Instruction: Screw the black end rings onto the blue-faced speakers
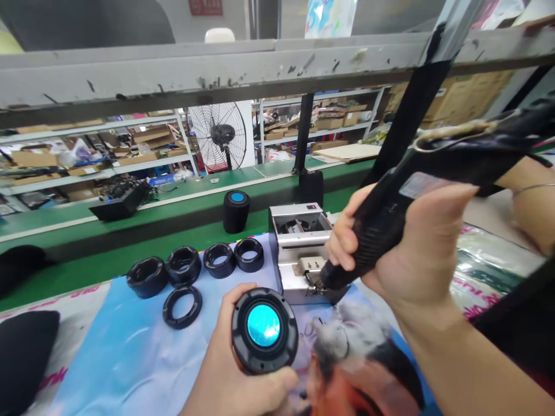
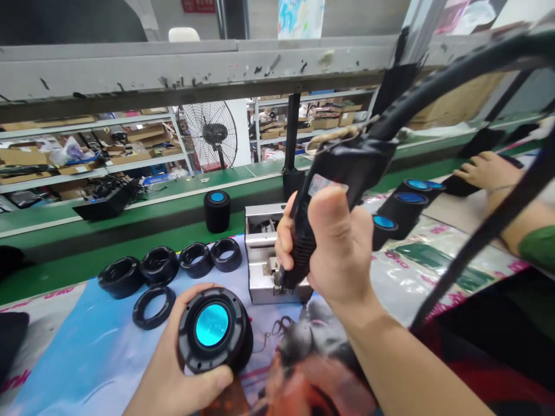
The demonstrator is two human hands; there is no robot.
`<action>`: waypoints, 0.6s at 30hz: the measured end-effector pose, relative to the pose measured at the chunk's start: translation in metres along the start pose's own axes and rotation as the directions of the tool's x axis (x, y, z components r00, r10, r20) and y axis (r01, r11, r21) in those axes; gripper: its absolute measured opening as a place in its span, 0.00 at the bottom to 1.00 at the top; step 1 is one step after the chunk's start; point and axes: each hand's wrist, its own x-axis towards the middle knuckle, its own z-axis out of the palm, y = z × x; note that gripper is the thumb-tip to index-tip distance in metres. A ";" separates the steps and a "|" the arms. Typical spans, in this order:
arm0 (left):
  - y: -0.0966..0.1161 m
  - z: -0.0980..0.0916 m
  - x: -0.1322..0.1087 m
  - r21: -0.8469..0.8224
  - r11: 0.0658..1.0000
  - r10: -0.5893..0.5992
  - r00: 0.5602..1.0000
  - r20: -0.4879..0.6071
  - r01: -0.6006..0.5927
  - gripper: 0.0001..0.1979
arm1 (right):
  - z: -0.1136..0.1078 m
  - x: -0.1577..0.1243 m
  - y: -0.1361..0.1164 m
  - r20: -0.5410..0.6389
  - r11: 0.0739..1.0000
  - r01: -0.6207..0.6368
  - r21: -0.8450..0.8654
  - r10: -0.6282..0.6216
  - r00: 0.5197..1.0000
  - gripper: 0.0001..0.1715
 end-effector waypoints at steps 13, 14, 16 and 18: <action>0.003 0.001 -0.001 -0.007 1.000 0.010 1.000 0.000 -0.010 0.42 | 0.005 0.001 0.018 0.027 0.997 -0.018 -0.074 0.020 0.999 0.41; 0.003 0.000 -0.001 -0.011 1.000 0.008 1.000 0.005 -0.008 0.42 | 0.005 0.001 0.014 0.038 0.996 -0.050 -0.068 0.053 0.998 0.42; 0.002 0.000 -0.002 -0.016 1.000 0.001 1.000 0.021 -0.001 0.42 | 0.007 0.001 0.000 0.056 0.995 -0.083 -0.052 0.086 0.995 0.41; 0.002 -0.001 -0.002 -0.023 1.000 0.007 0.999 0.036 -0.006 0.42 | 0.016 0.001 -0.021 0.058 0.997 -0.053 -0.049 0.056 0.997 0.41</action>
